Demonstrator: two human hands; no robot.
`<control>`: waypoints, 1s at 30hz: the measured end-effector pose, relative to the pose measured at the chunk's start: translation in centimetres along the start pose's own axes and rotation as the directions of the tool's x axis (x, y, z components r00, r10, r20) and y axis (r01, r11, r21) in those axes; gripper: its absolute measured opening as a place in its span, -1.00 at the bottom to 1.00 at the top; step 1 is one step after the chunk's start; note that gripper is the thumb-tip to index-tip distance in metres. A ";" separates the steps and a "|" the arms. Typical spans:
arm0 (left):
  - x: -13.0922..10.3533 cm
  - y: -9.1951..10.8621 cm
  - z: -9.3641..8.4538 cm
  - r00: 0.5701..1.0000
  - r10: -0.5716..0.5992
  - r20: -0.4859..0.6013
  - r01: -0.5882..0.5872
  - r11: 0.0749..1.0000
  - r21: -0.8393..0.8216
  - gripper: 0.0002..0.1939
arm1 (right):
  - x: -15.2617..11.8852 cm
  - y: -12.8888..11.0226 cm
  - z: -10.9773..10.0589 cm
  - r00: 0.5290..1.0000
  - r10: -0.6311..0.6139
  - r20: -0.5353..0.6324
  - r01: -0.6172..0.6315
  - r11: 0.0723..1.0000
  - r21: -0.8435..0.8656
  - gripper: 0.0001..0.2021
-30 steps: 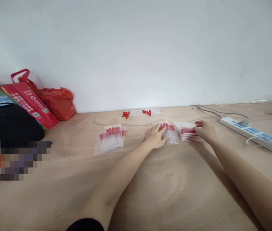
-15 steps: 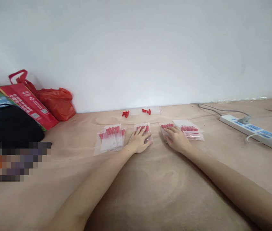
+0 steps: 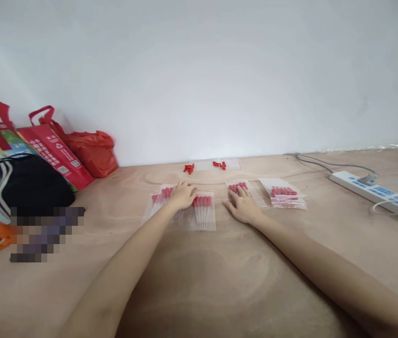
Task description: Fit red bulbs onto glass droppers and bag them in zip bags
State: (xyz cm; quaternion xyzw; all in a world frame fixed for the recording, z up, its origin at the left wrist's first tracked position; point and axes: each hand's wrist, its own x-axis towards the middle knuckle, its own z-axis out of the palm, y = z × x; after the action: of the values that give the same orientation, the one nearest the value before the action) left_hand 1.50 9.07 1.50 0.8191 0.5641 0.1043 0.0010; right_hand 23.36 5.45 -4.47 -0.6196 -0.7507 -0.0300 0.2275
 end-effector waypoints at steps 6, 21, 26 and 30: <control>3.4 -0.7 0.3 0.992 0.094 0.089 -0.084 0.990 -0.109 -0.90 | 0.9 -0.9 -0.3 0.980 -0.107 -0.165 0.146 0.958 0.248 -0.70; -0.8 1.4 -1.8 0.618 0.421 -0.664 -0.635 0.765 -0.105 -0.77 | 3.1 -2.2 -3.8 0.990 -0.109 -0.089 0.130 0.467 0.875 -0.83; -2.7 0.5 1.1 0.546 0.616 -0.568 -0.715 0.696 0.068 -0.83 | 1.2 -0.4 -2.2 0.919 -0.346 -0.190 0.382 0.663 0.644 -0.84; -3.7 0.6 3.1 0.517 0.656 -0.549 -0.707 0.690 0.158 -0.83 | -0.3 0.4 -2.0 0.823 -0.512 -0.245 0.566 0.773 0.286 -0.84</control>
State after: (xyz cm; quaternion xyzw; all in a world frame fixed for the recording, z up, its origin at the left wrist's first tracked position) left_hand 1.36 5.82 -2.09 0.9025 0.1658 0.3581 -0.1723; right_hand 24.34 4.60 -2.90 -0.3235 -0.8701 -0.0088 0.3717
